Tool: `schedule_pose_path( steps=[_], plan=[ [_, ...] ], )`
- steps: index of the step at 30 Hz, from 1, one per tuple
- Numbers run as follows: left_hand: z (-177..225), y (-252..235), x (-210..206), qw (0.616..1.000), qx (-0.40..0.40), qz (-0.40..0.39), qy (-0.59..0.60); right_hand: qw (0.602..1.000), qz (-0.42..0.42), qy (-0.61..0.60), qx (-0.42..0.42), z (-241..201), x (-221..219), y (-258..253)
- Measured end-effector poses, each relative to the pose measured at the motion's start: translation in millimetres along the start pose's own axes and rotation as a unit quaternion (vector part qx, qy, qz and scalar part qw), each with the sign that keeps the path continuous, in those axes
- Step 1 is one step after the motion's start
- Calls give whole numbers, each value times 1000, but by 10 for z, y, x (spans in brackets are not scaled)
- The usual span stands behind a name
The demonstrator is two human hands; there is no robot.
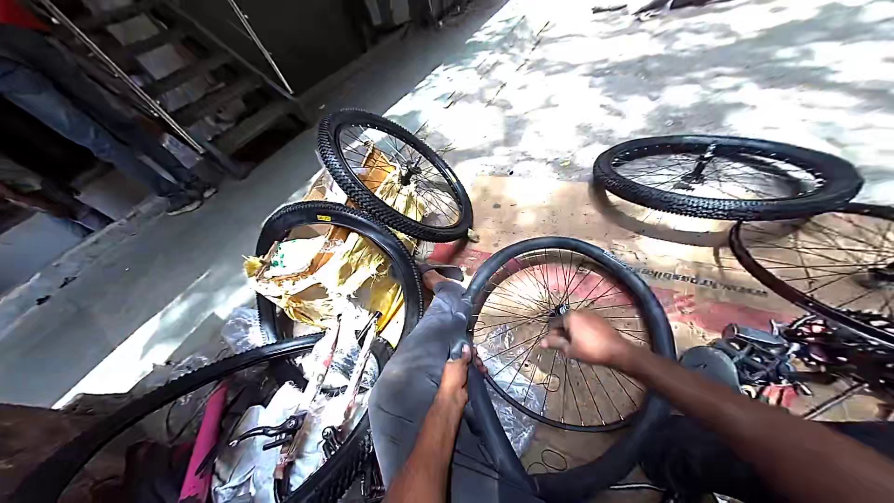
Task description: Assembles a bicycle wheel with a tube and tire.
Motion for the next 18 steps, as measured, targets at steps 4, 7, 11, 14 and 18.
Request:
schedule_pose_path(
  steps=[4,7,11,14,18],
  plan=[
    [9,-56,-67,998,3,-49,45,981,-71,-180,-18,-215,-1059,-262],
    [82,-14,-117,992,-11,-88,86,956,-16,-292,-33,-211,-1042,-358],
    [92,47,-141,986,-16,-117,119,861,70,-499,-71,-165,-800,-485],
    [120,60,-125,983,-22,-139,121,828,64,-553,-66,-274,-843,-562],
    [130,55,-160,978,-20,-165,123,797,39,-602,-36,-449,-993,-623]
  ],
)
Point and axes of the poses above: each hand's wrist, its own y-axis away from the middle knuckle, its own x-axis out of the back of the hand, z = x × y, the point moved 6 cm from there along -y, towards the middle knuckle, and after that the axes turned 13 degrees about -z, right-handed, at the moved point
